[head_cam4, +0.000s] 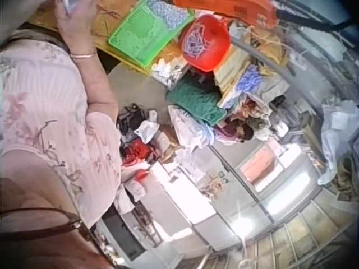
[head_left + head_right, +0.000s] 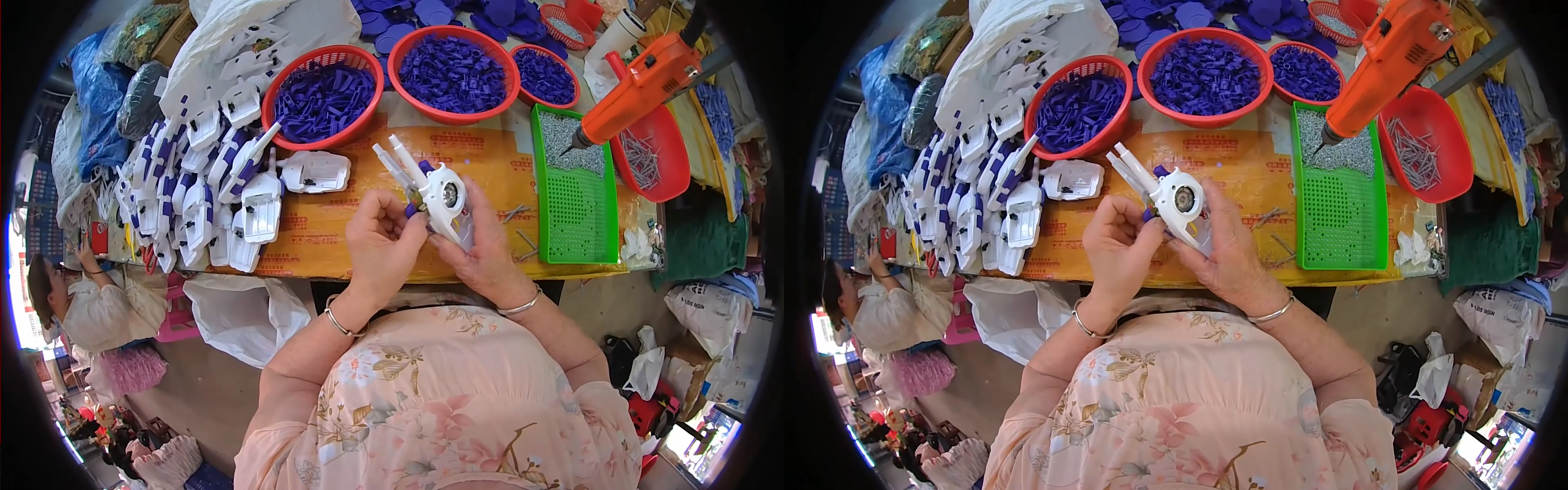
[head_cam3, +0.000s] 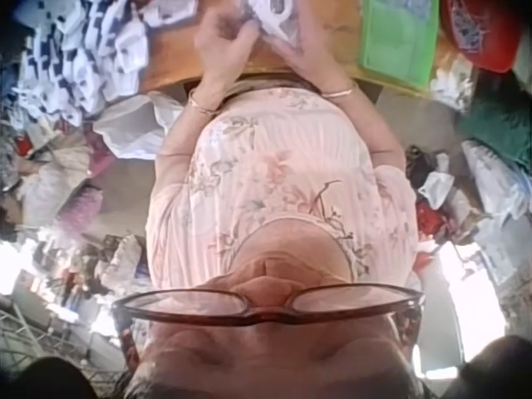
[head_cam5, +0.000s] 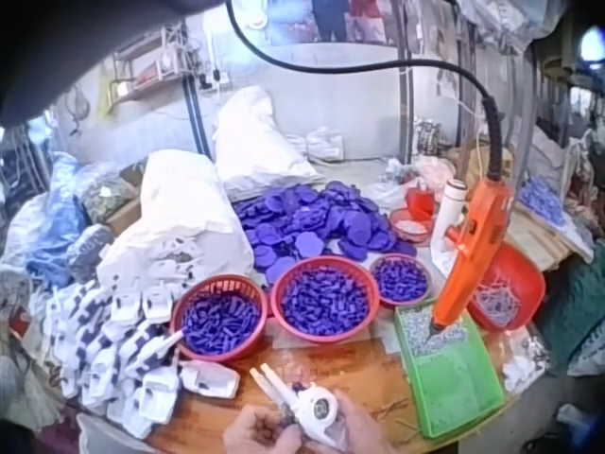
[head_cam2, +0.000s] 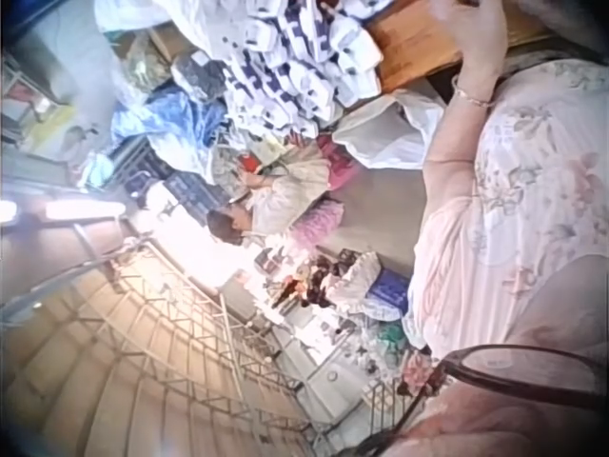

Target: Assembling toy walkie-talkies by gluing internal components and fitting plastic housing pieces at a factory workbench.

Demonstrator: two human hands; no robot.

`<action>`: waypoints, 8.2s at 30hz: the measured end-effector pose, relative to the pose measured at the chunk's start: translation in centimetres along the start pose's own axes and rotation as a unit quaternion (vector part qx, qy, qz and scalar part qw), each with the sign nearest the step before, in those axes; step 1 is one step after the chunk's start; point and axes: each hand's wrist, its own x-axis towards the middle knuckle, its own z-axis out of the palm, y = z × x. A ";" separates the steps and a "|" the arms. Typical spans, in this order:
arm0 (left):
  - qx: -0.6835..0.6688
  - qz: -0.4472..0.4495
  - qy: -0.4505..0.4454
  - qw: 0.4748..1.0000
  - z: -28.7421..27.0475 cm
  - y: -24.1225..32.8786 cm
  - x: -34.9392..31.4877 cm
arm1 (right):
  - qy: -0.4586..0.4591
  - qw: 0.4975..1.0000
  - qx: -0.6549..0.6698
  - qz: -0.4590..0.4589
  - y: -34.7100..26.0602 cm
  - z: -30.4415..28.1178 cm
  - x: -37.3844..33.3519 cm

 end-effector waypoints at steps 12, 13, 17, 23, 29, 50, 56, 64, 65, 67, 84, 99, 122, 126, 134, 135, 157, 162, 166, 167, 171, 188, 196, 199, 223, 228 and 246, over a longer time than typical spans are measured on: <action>-0.229 -0.183 -0.222 0.930 -2.3 0.0 2.0 | -0.030 0.997 0.073 0.022 0.4 -0.1 -0.1; -0.229 -0.183 -0.222 0.930 -2.5 -0.1 2.1 | -0.031 0.997 0.073 0.022 0.3 -0.2 -0.1; -0.242 -0.183 -0.266 0.915 -3.0 -0.8 2.2 | -0.045 0.994 0.087 0.042 -0.5 -0.7 -0.1; -0.251 -0.174 -0.257 0.917 -3.0 -1.4 2.1 | -0.059 0.996 0.056 0.037 -0.6 -1.0 0.1; -0.273 -0.176 -0.237 0.916 -2.7 -1.4 1.9 | -0.062 0.995 0.067 0.048 -0.5 -0.8 0.0; -0.220 -0.225 -0.191 0.930 -2.4 -2.0 1.9 | -0.021 0.993 -0.003 0.114 -2.6 -2.0 -0.1; -0.198 -0.236 -0.202 0.930 -2.8 -2.4 1.8 | -0.084 0.955 -0.215 0.189 -4.1 -3.6 -0.5; -0.066 -0.204 -0.232 0.949 -1.8 -1.6 1.3 | 0.012 0.983 -0.177 -0.053 -3.8 -4.1 1.7; -0.058 -0.175 -0.218 0.958 -1.4 -1.6 1.1 | 0.008 0.990 -0.138 -0.025 -3.5 -3.6 2.3; -0.051 -0.145 -0.204 0.967 -1.1 -1.3 0.8 | 0.005 0.995 -0.100 0.002 -2.6 -2.9 3.6; 0.100 -0.089 -0.219 0.967 -0.9 -1.3 0.4 | -0.121 0.964 0.075 0.223 -0.1 -2.0 5.7; -0.076 -0.233 -0.219 0.944 -0.9 -1.5 1.0 | 0.422 0.868 -0.163 -0.203 -4.3 -12.7 4.1; 0.127 -0.078 -0.235 0.961 -1.6 -2.0 0.7 | -0.061 0.831 0.553 0.013 -4.5 -14.1 8.1; 0.371 0.047 -0.219 0.901 -2.2 0.1 0.8 | -0.171 0.743 0.646 0.023 -4.0 -14.2 8.1; 0.187 0.422 -0.149 0.875 1.2 12.0 2.3 | -0.182 0.719 0.670 0.026 -5.1 -10.2 6.7; 0.168 0.445 -0.147 0.867 2.1 13.2 2.4 | -0.186 0.715 0.674 0.026 -5.6 -9.8 6.4; 0.114 0.545 -0.133 0.820 1.7 10.8 6.0 | -0.077 0.832 0.546 0.065 -7.6 -8.3 7.0; 0.098 0.475 -0.131 0.865 1.2 9.8 6.5 | -0.049 0.894 0.436 0.090 -7.4 -8.0 7.2; 0.072 0.183 -0.136 0.971 -1.3 5.2 5.6 | -0.088 0.864 0.496 -0.009 -6.3 -7.0 9.1; 0.115 0.131 -0.139 0.975 -2.2 3.1 4.9 | -0.118 0.861 0.495 0.028 -7.4 -7.6 9.5; 0.206 -0.015 -0.180 0.962 -2.9 0.3 1.5 | -0.216 0.882 0.418 0.006 -5.8 -8.9 9.9; 0.297 0.096 -0.122 0.942 -1.3 -2.1 -0.1 | -0.047 0.965 0.256 -0.023 -3.2 -1.7 8.6; 0.298 0.060 -0.117 0.945 -1.1 -2.0 0.0 | -0.043 0.968 0.247 0.011 -3.0 -0.8 8.3; 0.306 0.052 -0.124 0.943 -1.1 -2.2 0.1 | -0.040 0.968 0.249 0.009 -2.9 -0.7 8.3; 0.334 0.076 -0.128 0.931 -0.8 -2.0 0.4 | -0.018 0.967 0.253 -0.027 -3.7 -1.1 8.4; 0.335 0.064 -0.133 0.931 -0.8 -2.0 0.5 | -0.003 0.954 0.298 -0.021 -4.3 -1.7 8.7; 0.342 0.069 -0.134 0.928 -0.8 -1.8 0.3 | -0.036 0.965 0.258 -0.015 -2.6 -0.6 7.9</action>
